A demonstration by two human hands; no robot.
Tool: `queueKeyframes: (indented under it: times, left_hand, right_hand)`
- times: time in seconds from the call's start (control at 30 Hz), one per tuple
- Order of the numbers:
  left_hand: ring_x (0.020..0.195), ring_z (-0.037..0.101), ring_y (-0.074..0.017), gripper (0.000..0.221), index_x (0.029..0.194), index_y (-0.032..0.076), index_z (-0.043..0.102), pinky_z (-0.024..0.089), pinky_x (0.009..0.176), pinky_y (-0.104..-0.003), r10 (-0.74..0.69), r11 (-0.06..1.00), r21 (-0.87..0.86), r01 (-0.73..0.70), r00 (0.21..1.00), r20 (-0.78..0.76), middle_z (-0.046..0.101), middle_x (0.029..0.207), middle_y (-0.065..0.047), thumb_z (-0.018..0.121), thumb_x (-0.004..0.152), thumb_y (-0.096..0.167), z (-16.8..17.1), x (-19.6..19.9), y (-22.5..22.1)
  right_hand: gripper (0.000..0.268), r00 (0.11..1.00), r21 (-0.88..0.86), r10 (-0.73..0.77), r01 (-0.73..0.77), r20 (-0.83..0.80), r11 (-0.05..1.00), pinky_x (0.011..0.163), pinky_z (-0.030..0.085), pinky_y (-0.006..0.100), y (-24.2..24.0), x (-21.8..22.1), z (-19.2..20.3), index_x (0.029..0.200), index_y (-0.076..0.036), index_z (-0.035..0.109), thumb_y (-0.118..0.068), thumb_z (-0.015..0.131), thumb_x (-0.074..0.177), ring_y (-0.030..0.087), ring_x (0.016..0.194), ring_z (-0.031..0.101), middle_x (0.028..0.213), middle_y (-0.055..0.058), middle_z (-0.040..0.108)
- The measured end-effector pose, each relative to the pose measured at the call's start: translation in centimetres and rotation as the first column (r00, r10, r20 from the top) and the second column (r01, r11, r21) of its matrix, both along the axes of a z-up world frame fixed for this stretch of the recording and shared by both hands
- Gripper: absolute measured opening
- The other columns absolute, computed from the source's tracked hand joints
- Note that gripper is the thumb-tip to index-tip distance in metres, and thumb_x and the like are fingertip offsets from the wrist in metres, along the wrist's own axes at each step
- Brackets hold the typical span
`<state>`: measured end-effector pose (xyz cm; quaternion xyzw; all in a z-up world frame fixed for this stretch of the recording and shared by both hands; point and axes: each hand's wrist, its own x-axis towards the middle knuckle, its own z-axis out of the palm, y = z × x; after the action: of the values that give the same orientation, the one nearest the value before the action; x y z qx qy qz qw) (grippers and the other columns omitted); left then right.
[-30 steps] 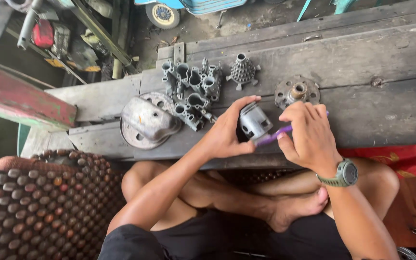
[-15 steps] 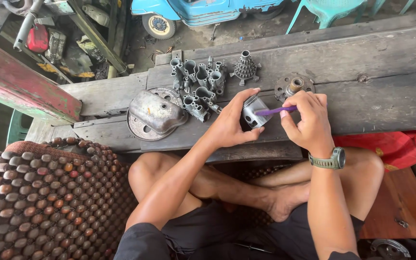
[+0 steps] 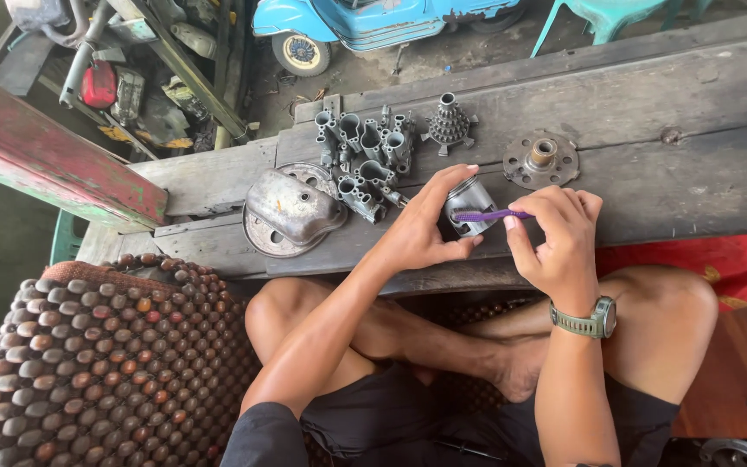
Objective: Cleaning a motorcycle piston using a toothbrush
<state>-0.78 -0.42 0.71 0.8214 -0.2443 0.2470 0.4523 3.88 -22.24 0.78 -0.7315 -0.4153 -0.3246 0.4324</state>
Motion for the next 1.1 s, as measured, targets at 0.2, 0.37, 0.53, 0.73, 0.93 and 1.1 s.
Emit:
queueKeyframes:
  times: [0.2, 0.37, 0.53, 0.73, 0.93, 1.1]
  left_hand:
    - [0.131, 0.058, -0.0443, 0.085, 0.150, 0.008, 0.046, 0.048, 0.108, -0.057, -0.052, 0.999, 0.009, 0.052, 0.998, -0.017, 0.053, 0.144, -0.021, 0.085, 0.077, 0.029, 0.6, -0.4, 0.0]
    - [0.131, 0.058, -0.0439, 0.087, 0.150, 0.008, 0.046, 0.048, 0.108, -0.056, -0.074, 0.997, 0.012, 0.074, 0.997, -0.026, 0.053, 0.144, -0.021, 0.086, 0.075, 0.027, 0.5, -0.3, -0.1]
    - [0.131, 0.059, -0.0436, 0.088, 0.150, 0.008, 0.046, 0.049, 0.107, -0.056, -0.064, 0.998, 0.001, 0.064, 0.997, -0.035, 0.054, 0.144, -0.021, 0.086, 0.073, 0.026, 0.4, -0.3, 0.0]
    - [0.133, 0.058, -0.0417, 0.091, 0.151, 0.007, 0.044, 0.047, 0.110, -0.054, -0.057, 0.998, -0.028, 0.055, 0.996, -0.068, 0.055, 0.146, -0.018, 0.086, 0.072, 0.025, 0.4, -0.4, -0.2]
    - [0.133, 0.058, -0.0427, 0.089, 0.148, 0.006, 0.046, 0.047, 0.110, -0.055, -0.051, 0.999, -0.009, 0.051, 0.997, -0.058, 0.056, 0.145, -0.019, 0.086, 0.070, 0.024, 0.6, -0.5, -0.2]
    - [0.132, 0.059, -0.0411, 0.087, 0.147, 0.005, 0.047, 0.048, 0.110, -0.053, -0.045, 0.999, -0.009, 0.044, 0.998, -0.044, 0.057, 0.144, -0.018, 0.086, 0.071, 0.024, 0.4, -0.4, -0.1]
  right_hand:
    - [0.006, 0.998, 0.052, -0.069, 0.069, 0.001, 0.996, 0.093, 0.031, 0.038, -0.4, -0.7, -0.7, 0.107, -0.011, 0.068, -0.010, 0.069, 0.101, 0.024, 0.086, 0.062, 0.096, 0.002, 0.063]
    - [0.006, 0.996, 0.056, -0.086, 0.086, 0.003, 0.995, 0.093, 0.031, 0.038, -0.9, -1.0, -0.9, 0.108, -0.011, 0.069, -0.011, 0.069, 0.102, 0.026, 0.087, 0.062, 0.097, 0.002, 0.064]
    - [0.006, 0.998, 0.058, -0.062, 0.062, -0.002, 0.996, 0.092, 0.030, 0.039, -1.0, -1.0, -0.9, 0.108, -0.011, 0.070, -0.011, 0.070, 0.102, 0.025, 0.087, 0.061, 0.097, 0.003, 0.065]
    - [0.008, 0.993, 0.083, -0.111, 0.107, 0.045, 0.991, 0.093, 0.029, 0.040, -0.7, -0.8, -1.2, 0.111, -0.009, 0.071, -0.012, 0.069, 0.104, 0.026, 0.087, 0.061, 0.097, 0.004, 0.065]
    - [0.009, 0.991, 0.104, -0.125, 0.119, 0.050, 0.987, 0.092, 0.029, 0.041, -0.4, -0.9, -1.3, 0.111, -0.009, 0.072, -0.012, 0.070, 0.103, 0.027, 0.087, 0.061, 0.097, 0.004, 0.066]
    - [0.006, 0.998, 0.106, -0.061, 0.058, 0.030, 0.993, 0.090, 0.030, 0.040, -0.5, -1.3, -0.9, 0.107, -0.010, 0.073, -0.012, 0.070, 0.102, 0.026, 0.086, 0.061, 0.094, 0.003, 0.066]
